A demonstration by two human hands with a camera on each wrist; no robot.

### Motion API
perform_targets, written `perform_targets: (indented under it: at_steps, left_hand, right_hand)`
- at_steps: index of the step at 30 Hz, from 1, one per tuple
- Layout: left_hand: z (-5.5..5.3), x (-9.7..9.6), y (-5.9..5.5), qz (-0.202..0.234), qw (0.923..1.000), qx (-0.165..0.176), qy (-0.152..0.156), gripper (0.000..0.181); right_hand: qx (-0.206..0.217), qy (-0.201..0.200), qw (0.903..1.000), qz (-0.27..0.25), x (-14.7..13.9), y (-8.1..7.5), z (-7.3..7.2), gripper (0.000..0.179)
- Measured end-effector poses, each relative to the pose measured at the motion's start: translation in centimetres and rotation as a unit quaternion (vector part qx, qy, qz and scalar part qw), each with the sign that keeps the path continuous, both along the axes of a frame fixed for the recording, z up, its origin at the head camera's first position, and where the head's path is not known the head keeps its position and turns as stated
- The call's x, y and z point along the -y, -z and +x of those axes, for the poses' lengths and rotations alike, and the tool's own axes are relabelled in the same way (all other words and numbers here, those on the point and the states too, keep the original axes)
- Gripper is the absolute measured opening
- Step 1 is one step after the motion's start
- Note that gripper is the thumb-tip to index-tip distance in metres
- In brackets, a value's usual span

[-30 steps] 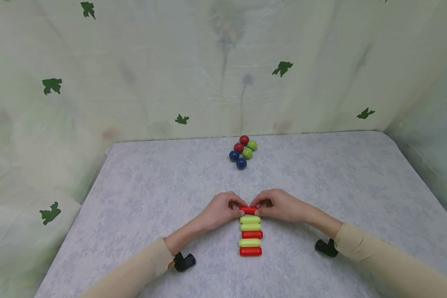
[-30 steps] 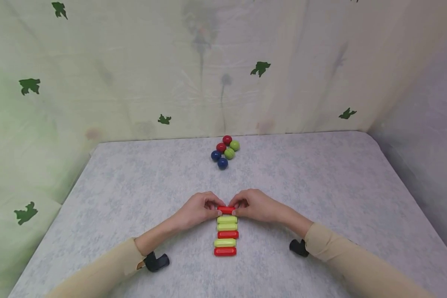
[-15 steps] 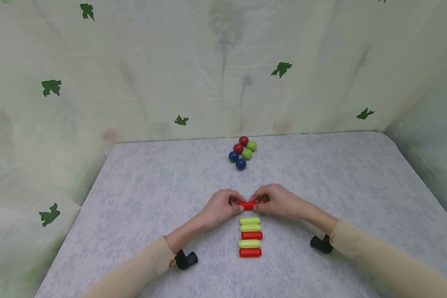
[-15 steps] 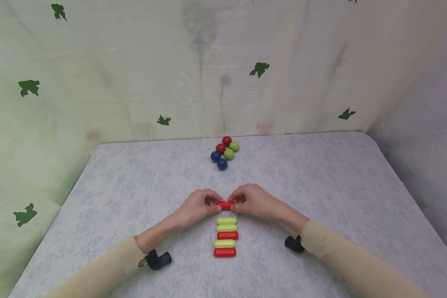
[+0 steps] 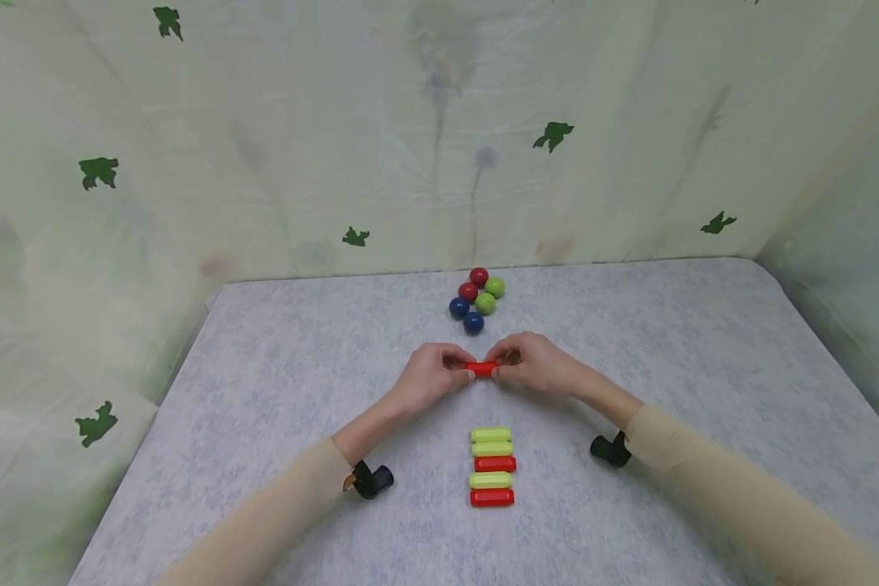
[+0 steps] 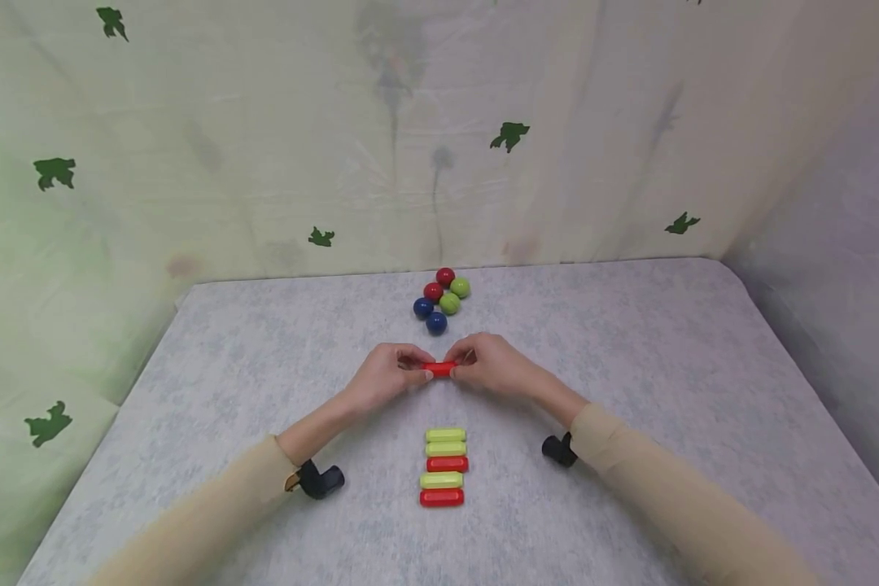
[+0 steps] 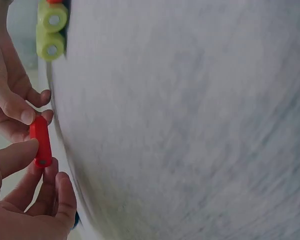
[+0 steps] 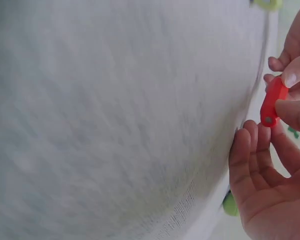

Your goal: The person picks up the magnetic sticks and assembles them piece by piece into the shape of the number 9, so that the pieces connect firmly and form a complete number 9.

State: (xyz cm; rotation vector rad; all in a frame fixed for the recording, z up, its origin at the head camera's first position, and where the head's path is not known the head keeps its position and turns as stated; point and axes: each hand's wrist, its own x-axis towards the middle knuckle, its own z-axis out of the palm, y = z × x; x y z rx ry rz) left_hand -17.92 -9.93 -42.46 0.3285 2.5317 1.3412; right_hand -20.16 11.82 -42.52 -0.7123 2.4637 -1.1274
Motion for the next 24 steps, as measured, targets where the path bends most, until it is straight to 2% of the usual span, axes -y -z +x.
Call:
perform_targets:
  at_steps: [6, 12, 19, 24]
  left_hand:
    - [-1.7, 0.1, 0.2, -0.003, 0.9998, -0.004, -0.019, 0.015]
    - [-3.0, 0.1, 0.2, -0.008, 0.9995, -0.022, -0.018, 0.016]
    - [-3.6, 0.1, 0.7, -0.021, 0.9992, -0.034, -0.008, 0.016]
    - [-3.8, 0.0, 0.9, -0.021, 0.9994, -0.025, -0.003, 0.015]
  right_hand:
    - [-0.002, -0.008, 0.9999, 0.008, 0.4, -0.1, -1.8, 0.018]
    - [0.004, 0.012, 0.9998, 0.013, 0.8, -0.2, -2.9, 0.018]
    - [0.002, 0.017, 0.9996, 0.023, 0.9, 0.2, -3.3, 0.019]
    - [0.004, 0.018, 0.9997, 0.018, 0.7, 0.3, -3.3, 0.021]
